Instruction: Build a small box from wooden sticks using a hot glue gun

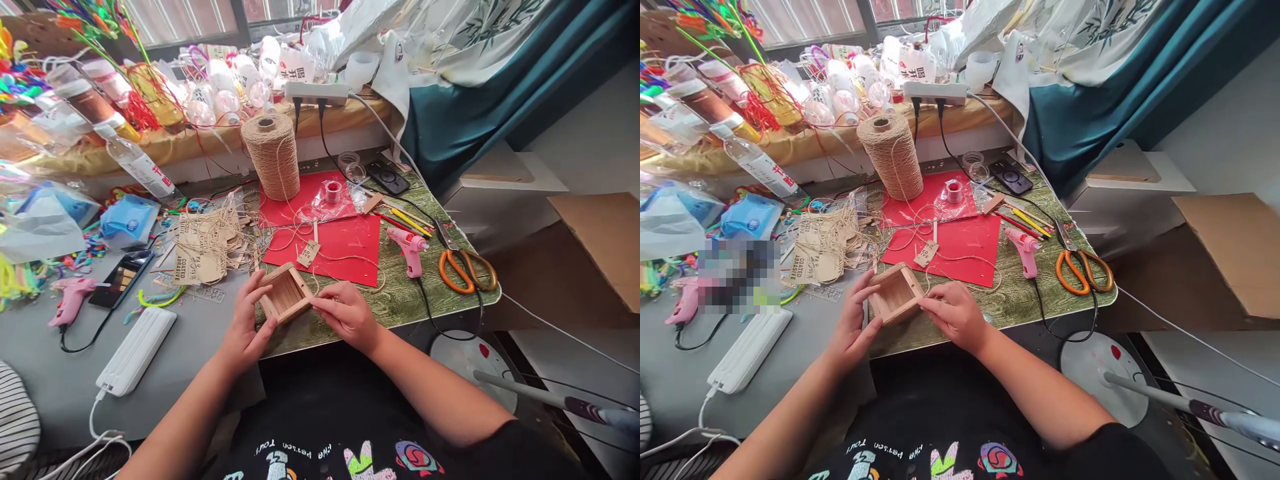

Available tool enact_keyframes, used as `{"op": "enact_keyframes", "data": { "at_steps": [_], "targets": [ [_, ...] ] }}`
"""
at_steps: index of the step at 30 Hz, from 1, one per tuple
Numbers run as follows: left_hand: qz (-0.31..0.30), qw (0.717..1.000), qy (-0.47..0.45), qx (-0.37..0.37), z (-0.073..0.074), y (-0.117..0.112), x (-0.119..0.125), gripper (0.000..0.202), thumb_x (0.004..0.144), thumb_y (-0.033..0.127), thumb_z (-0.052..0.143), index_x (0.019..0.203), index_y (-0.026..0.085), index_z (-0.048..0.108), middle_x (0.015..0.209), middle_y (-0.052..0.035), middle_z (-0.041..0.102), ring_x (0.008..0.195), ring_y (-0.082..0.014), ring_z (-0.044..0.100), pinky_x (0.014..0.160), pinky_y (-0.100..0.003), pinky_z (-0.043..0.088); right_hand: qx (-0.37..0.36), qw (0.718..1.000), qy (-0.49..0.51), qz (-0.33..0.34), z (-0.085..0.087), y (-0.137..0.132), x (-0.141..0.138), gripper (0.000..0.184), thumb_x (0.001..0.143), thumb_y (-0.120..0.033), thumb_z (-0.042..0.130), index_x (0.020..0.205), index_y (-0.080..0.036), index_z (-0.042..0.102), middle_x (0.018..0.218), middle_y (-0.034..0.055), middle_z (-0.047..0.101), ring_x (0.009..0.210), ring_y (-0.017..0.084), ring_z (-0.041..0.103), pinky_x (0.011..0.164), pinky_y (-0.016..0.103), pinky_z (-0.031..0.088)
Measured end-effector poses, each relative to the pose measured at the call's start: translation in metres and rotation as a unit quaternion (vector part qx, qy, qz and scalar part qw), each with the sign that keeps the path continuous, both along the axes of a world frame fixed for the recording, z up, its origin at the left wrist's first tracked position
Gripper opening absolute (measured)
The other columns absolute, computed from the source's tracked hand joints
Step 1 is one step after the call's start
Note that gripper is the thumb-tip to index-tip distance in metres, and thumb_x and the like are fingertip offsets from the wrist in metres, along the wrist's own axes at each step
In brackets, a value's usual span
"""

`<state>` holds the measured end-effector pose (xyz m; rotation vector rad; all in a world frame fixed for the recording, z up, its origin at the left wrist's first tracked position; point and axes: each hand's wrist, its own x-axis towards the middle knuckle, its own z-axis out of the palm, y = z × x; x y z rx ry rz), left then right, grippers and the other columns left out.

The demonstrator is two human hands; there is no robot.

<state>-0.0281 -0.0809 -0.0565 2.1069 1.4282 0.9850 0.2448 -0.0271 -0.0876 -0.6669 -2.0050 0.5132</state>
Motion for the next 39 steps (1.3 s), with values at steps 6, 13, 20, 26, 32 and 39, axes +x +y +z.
{"op": "enact_keyframes", "data": {
  "at_steps": [6,13,20,26,32,39],
  "targets": [
    [-0.023,0.999,0.043,0.003,-0.0102,-0.0031,-0.0053,0.059,0.104,0.029,0.05,0.16,0.029,0.032,0.176,-0.0141,0.022,0.166,-0.038,0.01,0.128,-0.073,0.021,-0.029,1.0,-0.001,-0.004,-0.003,-0.0002,-0.0005,0.037,0.098,-0.017,0.067,0.131,-0.035,0.073,0.11,0.008,0.072,0.095,0.024,0.066,0.085,0.045,0.056],
    [-0.027,0.999,0.045,0.009,-0.01,-0.0016,-0.0057,0.066,0.101,0.029,0.054,0.162,0.029,0.029,0.175,-0.0151,0.023,0.165,-0.0401,0.012,0.127,-0.074,0.022,-0.024,1.0,-0.01,-0.005,-0.0023,-0.0012,-0.0023,0.037,0.096,-0.016,0.069,0.129,-0.034,0.073,0.11,0.0082,0.072,0.095,0.025,0.066,0.084,0.045,0.057],
    [-0.026,0.999,0.037,0.018,-0.0111,-0.0004,-0.0057,0.068,0.098,0.027,0.057,0.16,0.027,0.03,0.173,-0.0168,0.026,0.164,-0.0392,0.016,0.129,-0.071,0.022,-0.021,1.0,-0.01,-0.004,-0.0048,-0.0021,-0.002,0.041,0.095,-0.015,0.069,0.131,-0.034,0.072,0.114,0.0083,0.072,0.098,0.025,0.067,0.086,0.046,0.058],
    [-0.028,0.999,0.022,0.015,-0.0113,0.0008,-0.007,0.068,0.097,0.028,0.058,0.16,0.028,0.031,0.171,-0.0164,0.03,0.163,-0.0387,0.02,0.128,-0.071,0.023,-0.037,0.999,0.005,-0.004,-0.0038,-0.0007,-0.005,0.036,0.096,-0.017,0.068,0.127,-0.034,0.072,0.107,0.0072,0.073,0.095,0.025,0.069,0.086,0.046,0.058],
    [-0.025,1.0,0.004,-0.007,-0.0098,0.0001,-0.0086,0.069,0.098,0.032,0.06,0.161,0.029,0.031,0.17,-0.0167,0.032,0.161,-0.0385,0.026,0.128,-0.071,0.027,-0.037,0.999,0.02,-0.021,-0.0056,-0.0014,-0.0034,0.033,0.098,-0.017,0.066,0.127,-0.032,0.071,0.107,0.0077,0.074,0.094,0.024,0.07,0.085,0.044,0.059],
    [-0.028,1.0,0.001,0.0,-0.0098,0.0006,-0.0071,0.067,0.099,0.032,0.059,0.16,0.028,0.033,0.17,-0.0166,0.031,0.161,-0.0368,0.028,0.129,-0.068,0.026,-0.039,0.999,0.006,-0.001,-0.0086,-0.0006,-0.0027,0.035,0.098,-0.016,0.067,0.128,-0.033,0.072,0.109,0.0064,0.075,0.093,0.023,0.07,0.084,0.043,0.057]
  ]
}}
